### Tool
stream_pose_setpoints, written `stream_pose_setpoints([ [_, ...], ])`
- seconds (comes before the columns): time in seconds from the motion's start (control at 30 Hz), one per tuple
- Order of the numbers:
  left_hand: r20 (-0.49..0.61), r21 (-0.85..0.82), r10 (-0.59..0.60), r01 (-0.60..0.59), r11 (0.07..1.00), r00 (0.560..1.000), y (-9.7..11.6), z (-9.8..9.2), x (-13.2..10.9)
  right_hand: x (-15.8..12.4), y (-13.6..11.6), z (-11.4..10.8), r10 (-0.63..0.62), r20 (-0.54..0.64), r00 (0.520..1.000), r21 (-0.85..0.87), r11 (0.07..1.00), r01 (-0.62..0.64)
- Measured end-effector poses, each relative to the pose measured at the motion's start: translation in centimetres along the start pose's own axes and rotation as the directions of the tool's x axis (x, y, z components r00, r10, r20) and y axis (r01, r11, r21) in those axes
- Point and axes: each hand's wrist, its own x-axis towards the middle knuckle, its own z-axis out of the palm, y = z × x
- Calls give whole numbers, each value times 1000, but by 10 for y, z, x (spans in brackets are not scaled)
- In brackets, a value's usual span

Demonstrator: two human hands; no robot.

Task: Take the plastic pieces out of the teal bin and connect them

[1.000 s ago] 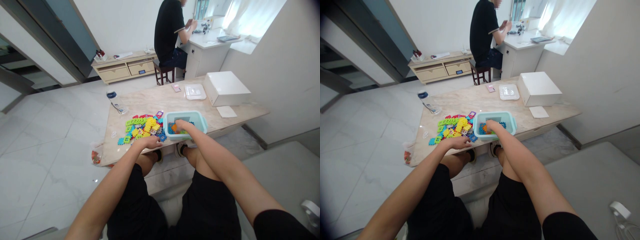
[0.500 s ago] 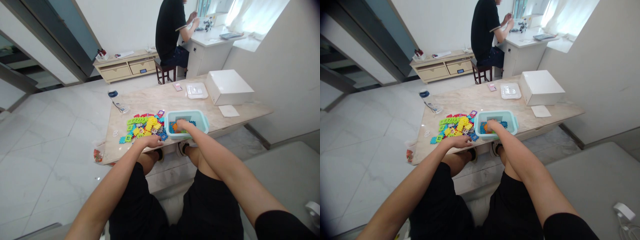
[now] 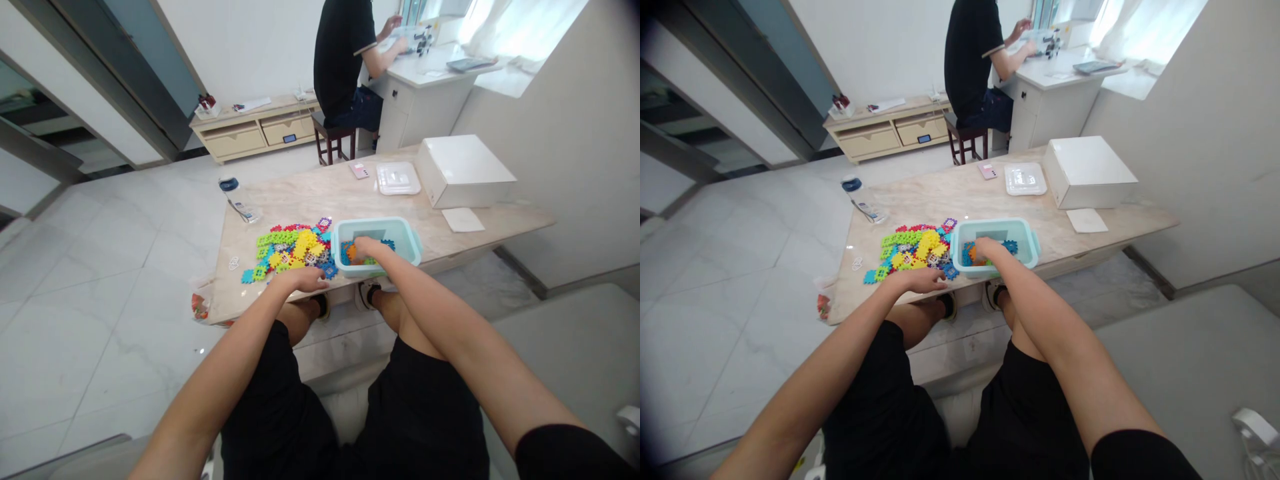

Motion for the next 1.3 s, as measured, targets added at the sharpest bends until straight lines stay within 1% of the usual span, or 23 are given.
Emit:
stream_pose_setpoints([
  [0.1,2,7,0,0,1000,1000,-1,0,0,1,-1,-1,35,49,998,-32,999,-34],
  [0.23,4,14,-1,1,1000,1000,-3,1,2,2,-2,-3,63,76,995,-55,997,-59],
  [0.57,4,-3,4,-4,1000,1000,-2,2,1,0,-1,-2,37,86,996,-30,999,-34],
  [0.83,-21,-7,-23,23,1000,1000,-2,5,2,1,6,0,50,134,990,10,999,-51],
  [1.07,-3,26,-17,17,1000,1000,0,4,2,0,6,-2,70,136,988,36,996,-76],
  [1.3,17,31,-14,14,999,1000,1,2,1,-15,-1,-12,80,103,991,94,992,-89],
])
